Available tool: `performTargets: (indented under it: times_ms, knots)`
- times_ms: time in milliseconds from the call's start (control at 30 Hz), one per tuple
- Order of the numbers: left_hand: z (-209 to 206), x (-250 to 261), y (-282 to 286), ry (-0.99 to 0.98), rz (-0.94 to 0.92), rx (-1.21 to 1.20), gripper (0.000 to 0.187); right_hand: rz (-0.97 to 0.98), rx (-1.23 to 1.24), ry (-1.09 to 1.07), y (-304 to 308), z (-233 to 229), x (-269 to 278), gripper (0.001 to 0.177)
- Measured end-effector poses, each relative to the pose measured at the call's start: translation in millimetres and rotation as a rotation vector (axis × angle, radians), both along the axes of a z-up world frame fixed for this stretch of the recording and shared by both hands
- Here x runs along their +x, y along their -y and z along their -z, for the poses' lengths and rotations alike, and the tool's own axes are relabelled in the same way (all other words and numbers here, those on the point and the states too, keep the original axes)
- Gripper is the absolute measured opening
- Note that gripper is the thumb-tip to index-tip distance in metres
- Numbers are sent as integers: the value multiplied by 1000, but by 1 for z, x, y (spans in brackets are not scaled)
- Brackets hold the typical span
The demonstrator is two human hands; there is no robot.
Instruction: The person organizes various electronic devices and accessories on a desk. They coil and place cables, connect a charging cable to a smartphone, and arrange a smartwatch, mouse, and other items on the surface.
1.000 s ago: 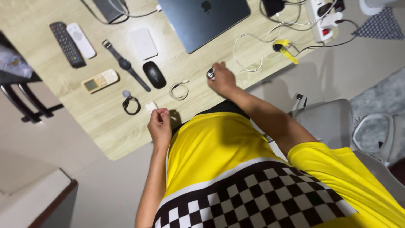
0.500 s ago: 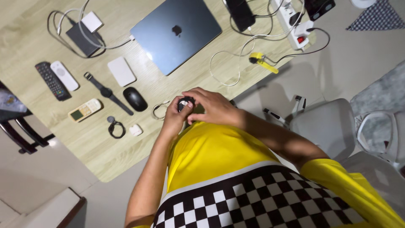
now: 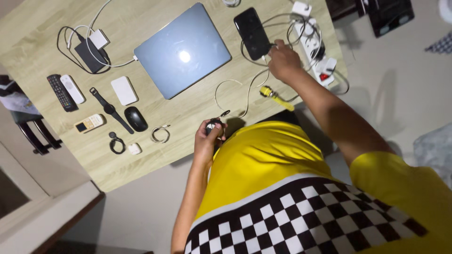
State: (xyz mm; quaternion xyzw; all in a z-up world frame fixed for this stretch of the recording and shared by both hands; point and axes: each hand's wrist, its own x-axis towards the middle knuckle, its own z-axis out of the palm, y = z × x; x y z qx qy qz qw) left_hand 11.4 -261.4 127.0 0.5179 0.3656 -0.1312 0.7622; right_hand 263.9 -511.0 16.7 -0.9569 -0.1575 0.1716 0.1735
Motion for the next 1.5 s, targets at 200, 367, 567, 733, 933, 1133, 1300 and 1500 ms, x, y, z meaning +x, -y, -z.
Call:
performTargets:
  times_ms: [200, 367, 567, 733, 933, 1133, 1300, 1500]
  knots:
    - [-8, 3, 41, -30, -189, -28, 22, -186, -57, -47, 14, 16, 27, 24]
    - [-20, 24, 48, 17, -259, -132, 27, -194, 343, 103, 22, -49, 12, 11]
    - [-41, 64, 50, 325, -263, -728, 36, 83, 1119, -546, 59, -168, -39, 29]
    - [-63, 84, 69, 560, -173, -1049, 38, -350, 1131, -387, 67, -220, -64, 9]
    - [-78, 94, 76, 521, -90, -966, 38, -211, 1101, -456, 74, -230, -79, 17]
    - [-85, 89, 76, 565, -73, -859, 35, -233, 1043, -422, 69, -232, -76, 17]
    - [-92, 86, 81, 491, -88, -570, 30, -300, 903, -229, 60, -243, -73, 15]
    - [-96, 86, 93, 419, -84, -325, 19, -390, 731, 140, 51, -250, -71, 16]
